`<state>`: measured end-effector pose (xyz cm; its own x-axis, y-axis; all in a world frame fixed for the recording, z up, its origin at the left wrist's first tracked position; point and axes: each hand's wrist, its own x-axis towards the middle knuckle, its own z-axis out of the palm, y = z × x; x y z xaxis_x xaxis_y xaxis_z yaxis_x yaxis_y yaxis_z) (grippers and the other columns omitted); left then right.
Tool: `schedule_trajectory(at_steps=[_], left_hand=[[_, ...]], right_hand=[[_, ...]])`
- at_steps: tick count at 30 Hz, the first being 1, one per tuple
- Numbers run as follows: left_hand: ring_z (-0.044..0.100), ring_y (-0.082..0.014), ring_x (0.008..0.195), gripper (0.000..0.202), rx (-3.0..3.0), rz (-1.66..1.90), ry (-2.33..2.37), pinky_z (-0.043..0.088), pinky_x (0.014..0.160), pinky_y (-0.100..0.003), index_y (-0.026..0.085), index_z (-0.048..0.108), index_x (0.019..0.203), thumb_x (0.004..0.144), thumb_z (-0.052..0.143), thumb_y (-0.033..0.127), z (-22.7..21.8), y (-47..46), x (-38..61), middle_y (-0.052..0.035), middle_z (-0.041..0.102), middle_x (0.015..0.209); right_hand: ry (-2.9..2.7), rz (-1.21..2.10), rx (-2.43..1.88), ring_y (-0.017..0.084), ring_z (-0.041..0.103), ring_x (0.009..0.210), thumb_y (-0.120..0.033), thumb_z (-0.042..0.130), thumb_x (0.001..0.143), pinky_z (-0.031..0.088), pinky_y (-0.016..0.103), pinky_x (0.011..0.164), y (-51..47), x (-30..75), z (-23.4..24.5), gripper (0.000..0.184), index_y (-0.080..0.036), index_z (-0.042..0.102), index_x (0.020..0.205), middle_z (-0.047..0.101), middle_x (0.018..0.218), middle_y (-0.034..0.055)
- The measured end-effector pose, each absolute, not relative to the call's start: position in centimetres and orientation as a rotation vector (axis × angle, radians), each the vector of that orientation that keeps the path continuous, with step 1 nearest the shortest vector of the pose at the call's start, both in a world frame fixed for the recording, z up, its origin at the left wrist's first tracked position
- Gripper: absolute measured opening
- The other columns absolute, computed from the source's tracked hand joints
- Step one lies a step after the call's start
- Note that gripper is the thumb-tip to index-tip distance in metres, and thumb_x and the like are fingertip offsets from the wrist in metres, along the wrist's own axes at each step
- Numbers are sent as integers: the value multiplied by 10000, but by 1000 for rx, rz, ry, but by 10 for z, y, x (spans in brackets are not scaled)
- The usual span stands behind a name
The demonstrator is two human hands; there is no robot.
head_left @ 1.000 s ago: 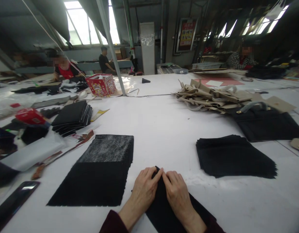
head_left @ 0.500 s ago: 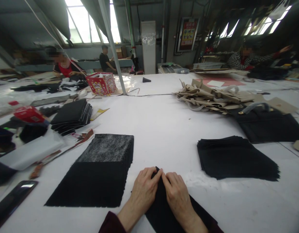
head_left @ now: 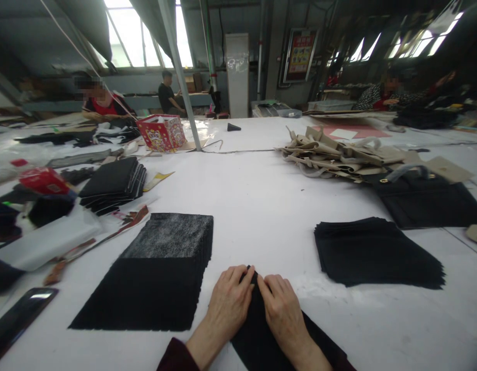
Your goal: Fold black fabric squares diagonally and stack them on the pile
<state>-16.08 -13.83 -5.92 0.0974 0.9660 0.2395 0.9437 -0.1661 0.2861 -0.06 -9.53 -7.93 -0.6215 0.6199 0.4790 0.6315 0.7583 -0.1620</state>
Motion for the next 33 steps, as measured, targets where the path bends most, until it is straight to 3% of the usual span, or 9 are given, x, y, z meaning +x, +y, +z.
schedule_trajectory(at_steps=[5, 11, 17, 26, 33], left_hand=[[535, -275, 1104, 421, 2295, 564, 2138, 456, 954, -474, 154, 487, 1354, 944, 507, 247, -53, -136, -167, -129, 572, 1247], [484, -229, 1241, 453, 2480, 533, 1933, 364, 1085, -417, 219, 495, 1355, 916, 466, 112, -45, -141, -163, -51, 557, 1350], [405, -234, 1341, 384, 2591, 400, 1866, 244, 1172, -448, 198, 528, 1319, 943, 458, 163, -48, -137, -163, -52, 576, 1328], [367, -230, 1369, 506, 2679, 268, 1826, 196, 1188, -441, 205, 438, 1399, 901, 482, 128, -38, -129, -169, -48, 557, 1340], [390, -225, 1345, 533, 2728, 216, 1767, 212, 1178, -447, 226, 467, 1370, 856, 473, 84, -39, -130, -167, -66, 522, 1364]], right_hand=[[-2427, -30, -939, 214, 490, 817, -62, 376, 943, 407, 364, 731, -96, -1, -80, 304, -110, 586, 1158, 548, 870, 83], [-2425, -32, -964, 206, 488, 785, -67, 368, 936, 418, 355, 718, -96, -1, -78, 300, -134, 609, 1103, 552, 856, 75], [-2362, 110, -985, 195, 522, 837, -105, 412, 948, 438, 327, 731, -94, 7, -77, 296, -149, 592, 1179, 567, 911, 74], [-2295, 126, -995, 185, 515, 843, -87, 395, 960, 429, 317, 759, -95, 17, -77, 279, -150, 618, 1115, 557, 884, 64], [-2334, -2, -1023, 189, 500, 830, -75, 430, 939, 417, 321, 746, -104, 29, -75, 267, -158, 614, 1113, 555, 884, 59]])
